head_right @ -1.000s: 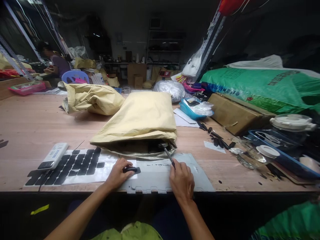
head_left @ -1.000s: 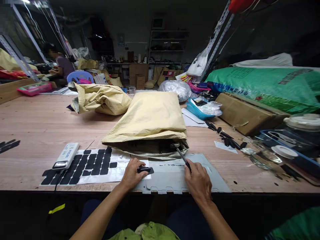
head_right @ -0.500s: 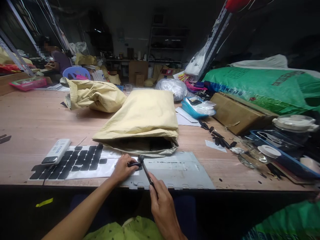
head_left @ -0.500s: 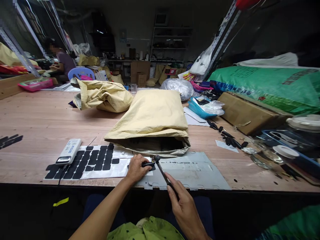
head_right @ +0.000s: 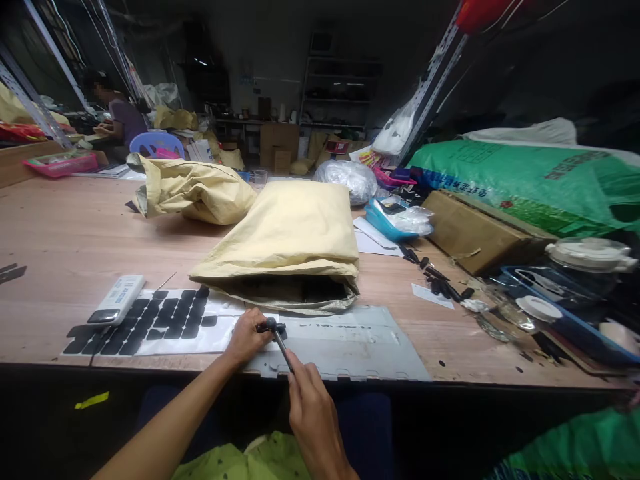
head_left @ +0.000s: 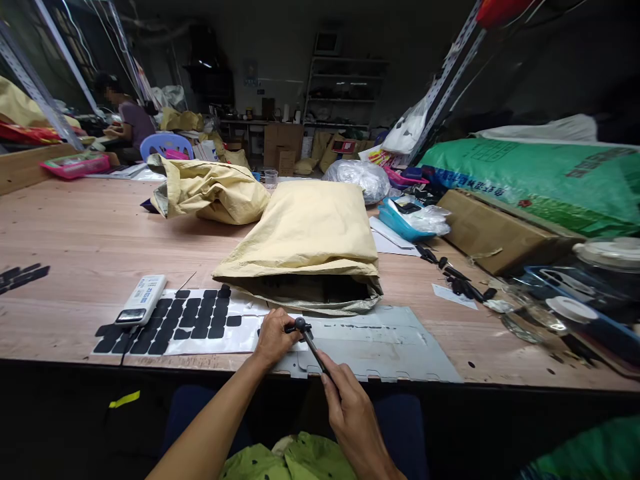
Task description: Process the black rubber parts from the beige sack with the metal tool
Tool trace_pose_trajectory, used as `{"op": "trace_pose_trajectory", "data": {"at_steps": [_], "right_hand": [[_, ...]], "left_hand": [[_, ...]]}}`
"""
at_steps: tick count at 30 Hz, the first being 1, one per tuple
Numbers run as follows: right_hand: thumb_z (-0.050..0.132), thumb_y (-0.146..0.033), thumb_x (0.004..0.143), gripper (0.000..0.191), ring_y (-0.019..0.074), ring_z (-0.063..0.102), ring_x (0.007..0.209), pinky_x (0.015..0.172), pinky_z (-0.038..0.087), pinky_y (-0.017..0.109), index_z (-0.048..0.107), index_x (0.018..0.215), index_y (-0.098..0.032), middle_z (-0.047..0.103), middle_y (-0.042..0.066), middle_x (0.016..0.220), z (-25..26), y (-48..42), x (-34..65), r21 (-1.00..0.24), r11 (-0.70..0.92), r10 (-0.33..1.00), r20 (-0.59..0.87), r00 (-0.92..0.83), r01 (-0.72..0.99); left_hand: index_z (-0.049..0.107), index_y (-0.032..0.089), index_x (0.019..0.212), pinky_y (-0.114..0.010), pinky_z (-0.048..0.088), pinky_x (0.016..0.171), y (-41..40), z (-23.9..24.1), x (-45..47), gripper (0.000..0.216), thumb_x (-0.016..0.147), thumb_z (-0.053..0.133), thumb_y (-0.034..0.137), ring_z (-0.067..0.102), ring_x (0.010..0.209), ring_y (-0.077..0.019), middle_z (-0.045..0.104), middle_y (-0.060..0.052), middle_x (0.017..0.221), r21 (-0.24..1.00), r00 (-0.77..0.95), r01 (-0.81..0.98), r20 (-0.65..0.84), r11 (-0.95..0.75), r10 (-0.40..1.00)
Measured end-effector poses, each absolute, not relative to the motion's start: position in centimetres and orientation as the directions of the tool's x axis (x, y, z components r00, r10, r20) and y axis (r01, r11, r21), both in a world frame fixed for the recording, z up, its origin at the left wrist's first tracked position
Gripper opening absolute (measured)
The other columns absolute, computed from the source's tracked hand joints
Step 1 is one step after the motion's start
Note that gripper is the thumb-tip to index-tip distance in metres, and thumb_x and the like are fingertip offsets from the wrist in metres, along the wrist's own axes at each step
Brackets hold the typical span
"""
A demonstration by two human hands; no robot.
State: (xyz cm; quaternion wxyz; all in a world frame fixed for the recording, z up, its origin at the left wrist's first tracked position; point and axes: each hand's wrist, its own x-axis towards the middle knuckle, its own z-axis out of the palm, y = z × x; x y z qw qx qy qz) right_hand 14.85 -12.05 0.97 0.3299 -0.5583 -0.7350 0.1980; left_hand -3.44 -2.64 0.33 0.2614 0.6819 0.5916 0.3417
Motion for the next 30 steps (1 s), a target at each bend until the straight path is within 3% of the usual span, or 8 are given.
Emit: {"op": "trace_pose_trajectory", "data": {"at_steps": [4, 13, 16, 19, 25, 27, 30], "right_hand": [[0.041, -0.029, 0.098, 0.044, 0.0156, 0.064, 0.105, 0.083, 0.055, 0.023, 0.048, 0.141, -0.033, 0.064, 0.005, 0.119, 1.2, -12.2, 15.2, -0.682, 0.29, 0.952, 0.276, -0.131, 0.671], [0.043, -0.032, 0.097, 0.039, 0.017, 0.063, 0.11, 0.09, 0.052, 0.027, 0.057, 0.133, -0.026, 0.065, 0.005, 0.121, 0.2, -10.5, 17.1, -0.671, 0.239, 0.955, 0.294, -0.043, 0.702], [0.042, -0.034, 0.096, 0.038, 0.0184, 0.063, 0.104, 0.08, 0.052, 0.028, 0.058, 0.13, -0.028, 0.065, 0.004, 0.117, 0.9, -7.9, 19.1, -0.576, 0.147, 0.951, 0.305, 0.045, 0.804], [0.042, -0.03, 0.095, 0.038, 0.0178, 0.062, 0.09, 0.068, 0.047, 0.027, 0.059, 0.13, -0.029, 0.065, 0.004, 0.106, 0.9, -4.9, 21.2, -0.407, 0.05, 0.945, 0.314, 0.089, 0.912], [0.047, -0.023, 0.092, 0.034, 0.0198, 0.054, 0.08, 0.071, 0.039, 0.031, 0.065, 0.122, -0.021, 0.062, 0.006, 0.086, -1.2, -1.7, 22.3, -0.138, -0.025, 0.888, 0.453, 0.085, 0.99], [0.047, -0.023, 0.093, 0.034, 0.0192, 0.053, 0.078, 0.069, 0.037, 0.031, 0.064, 0.122, -0.02, 0.061, 0.006, 0.086, -1.6, -1.7, 22.0, -0.09, -0.047, 0.873, 0.481, 0.084, 0.995], [0.047, -0.023, 0.093, 0.033, 0.0181, 0.052, 0.077, 0.067, 0.035, 0.031, 0.063, 0.123, -0.021, 0.06, 0.005, 0.085, -1.7, -1.9, 21.7, -0.049, -0.056, 0.862, 0.502, 0.073, 0.997]], "left_hand": [[0.074, 0.021, 0.078, -0.03, 0.038, 0.075, -2.6, 0.1, -3.5, 0.006, 0.073, 0.077, 0.021, 0.053, 0.08, -0.0176, 0.058, 0.0, 0.074, 0.766, 0.07, 0.622, 0.156, -0.165, 0.985], [0.074, 0.019, 0.076, -0.03, 0.039, 0.075, -2.7, 0.5, -3.3, 0.007, 0.07, 0.077, 0.017, 0.054, 0.08, -0.0177, 0.059, 0.0, 0.075, 0.759, 0.042, 0.634, 0.158, -0.149, 0.987], [0.073, 0.019, 0.077, -0.03, 0.04, 0.074, -2.8, 0.6, -3.2, 0.008, 0.07, 0.077, 0.018, 0.054, 0.082, -0.0183, 0.06, -0.001, 0.077, 0.761, 0.031, 0.636, 0.141, -0.128, 0.99], [0.073, 0.019, 0.077, -0.03, 0.041, 0.075, -2.9, 0.5, -3.3, 0.007, 0.071, 0.077, 0.019, 0.055, 0.082, -0.0189, 0.06, -0.001, 0.078, 0.76, 0.029, 0.639, 0.132, -0.12, 0.991], [0.072, 0.019, 0.077, -0.033, 0.043, 0.075, -2.5, 0.3, -3.4, 0.007, 0.071, 0.076, 0.019, 0.055, 0.081, -0.0195, 0.06, -0.002, 0.077, 0.741, 0.043, 0.653, 0.17, -0.156, 0.985], [0.071, 0.019, 0.08, -0.034, 0.045, 0.075, -3.1, 0.5, -3.3, 0.008, 0.073, 0.075, 0.02, 0.055, 0.08, -0.0196, 0.06, -0.002, 0.078, 0.731, 0.071, 0.642, 0.244, -0.231, 0.967], [0.07, 0.019, 0.091, -0.034, 0.046, 0.073, -5.7, 0.8, -3.2, 0.014, 0.077, 0.071, 0.02, 0.056, 0.083, -0.0207, 0.061, -0.006, 0.086, 0.639, 0.192, 0.603, 0.466, -0.478, 0.864]]}}
